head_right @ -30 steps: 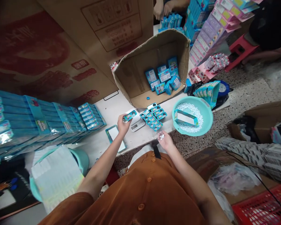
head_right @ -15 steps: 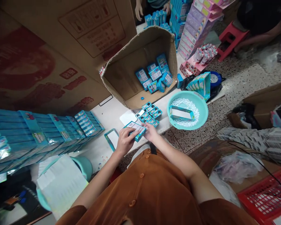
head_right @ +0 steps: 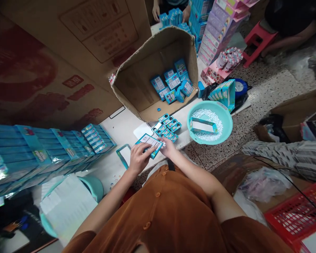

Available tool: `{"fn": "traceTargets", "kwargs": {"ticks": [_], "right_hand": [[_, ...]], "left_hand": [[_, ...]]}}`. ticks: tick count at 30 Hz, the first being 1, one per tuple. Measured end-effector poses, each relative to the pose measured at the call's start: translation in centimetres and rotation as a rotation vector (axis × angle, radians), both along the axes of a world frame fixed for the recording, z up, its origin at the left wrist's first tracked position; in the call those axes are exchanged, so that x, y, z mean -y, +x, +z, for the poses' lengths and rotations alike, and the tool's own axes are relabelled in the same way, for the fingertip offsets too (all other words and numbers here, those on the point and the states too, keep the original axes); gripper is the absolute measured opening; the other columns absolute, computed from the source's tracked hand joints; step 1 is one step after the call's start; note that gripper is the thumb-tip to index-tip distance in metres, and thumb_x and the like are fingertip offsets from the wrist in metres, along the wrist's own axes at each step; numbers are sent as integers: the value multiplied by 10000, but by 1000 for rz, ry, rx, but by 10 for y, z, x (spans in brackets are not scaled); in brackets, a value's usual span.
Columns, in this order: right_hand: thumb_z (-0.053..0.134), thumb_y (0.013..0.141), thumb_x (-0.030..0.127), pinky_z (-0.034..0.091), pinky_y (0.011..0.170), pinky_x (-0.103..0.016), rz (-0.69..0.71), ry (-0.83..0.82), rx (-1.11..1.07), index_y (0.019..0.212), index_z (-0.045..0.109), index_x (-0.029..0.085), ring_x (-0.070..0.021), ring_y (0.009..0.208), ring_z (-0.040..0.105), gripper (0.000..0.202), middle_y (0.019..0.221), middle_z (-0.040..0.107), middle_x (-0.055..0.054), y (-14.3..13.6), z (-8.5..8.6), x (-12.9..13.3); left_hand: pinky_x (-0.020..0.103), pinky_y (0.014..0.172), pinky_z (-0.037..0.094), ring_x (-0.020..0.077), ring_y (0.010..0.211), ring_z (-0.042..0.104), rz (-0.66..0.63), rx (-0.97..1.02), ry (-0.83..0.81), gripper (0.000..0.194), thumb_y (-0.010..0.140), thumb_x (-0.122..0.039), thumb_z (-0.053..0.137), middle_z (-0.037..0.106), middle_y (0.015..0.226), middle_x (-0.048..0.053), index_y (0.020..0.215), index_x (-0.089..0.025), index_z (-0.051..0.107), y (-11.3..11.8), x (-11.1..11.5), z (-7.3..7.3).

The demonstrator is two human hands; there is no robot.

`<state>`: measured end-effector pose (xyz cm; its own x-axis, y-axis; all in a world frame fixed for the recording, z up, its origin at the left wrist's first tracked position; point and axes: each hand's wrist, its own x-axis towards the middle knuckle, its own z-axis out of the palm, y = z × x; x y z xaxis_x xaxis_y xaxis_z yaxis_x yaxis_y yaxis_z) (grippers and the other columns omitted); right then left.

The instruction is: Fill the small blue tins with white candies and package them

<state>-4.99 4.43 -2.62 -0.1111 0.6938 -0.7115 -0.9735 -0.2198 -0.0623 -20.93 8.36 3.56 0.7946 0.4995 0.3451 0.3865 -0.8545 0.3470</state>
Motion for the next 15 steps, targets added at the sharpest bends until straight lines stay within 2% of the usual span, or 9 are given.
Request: {"fn": "traceTargets", "kwargs": {"ticks": [6, 10, 12, 15], "right_hand": [[429, 895, 209, 513, 545, -242, -37, -102, -45, 787, 595, 125, -152, 580, 621, 215, 618, 642, -38, -3, 3, -5], [436, 899, 209, 515, 535, -242, -21, -120, -47, 808, 592, 130, -149, 572, 622, 197, 625, 646, -32, -3, 1, -7], [432, 907, 214, 519, 531, -238, -13, -150, -31, 816, 585, 141, -141, 575, 624, 192, 636, 649, -23, -2, 1, -7], [435, 909, 202, 526, 531, -229, -23, -206, -42, 811, 570, 154, -122, 566, 613, 174, 629, 637, -13, 2, 0, -8]], "left_hand": [[374, 908, 377, 201, 1040, 560, 36, 17, -3, 431, 816, -89, 514, 655, 1032, 41, 1141, -350, 622, -3, -3, -1], [389, 907, 386, 211, 1025, 566, 74, 25, -93, 426, 787, -65, 527, 652, 1021, 43, 1101, -327, 646, -3, -5, -4], [395, 907, 400, 219, 1026, 564, 146, 69, -182, 422, 761, -68, 548, 643, 1028, 46, 1092, -311, 647, -2, -6, -7], [372, 888, 445, 215, 1003, 574, 331, 209, -378, 344, 750, -151, 616, 626, 1031, 51, 1073, -269, 635, -2, -8, -13]]}}
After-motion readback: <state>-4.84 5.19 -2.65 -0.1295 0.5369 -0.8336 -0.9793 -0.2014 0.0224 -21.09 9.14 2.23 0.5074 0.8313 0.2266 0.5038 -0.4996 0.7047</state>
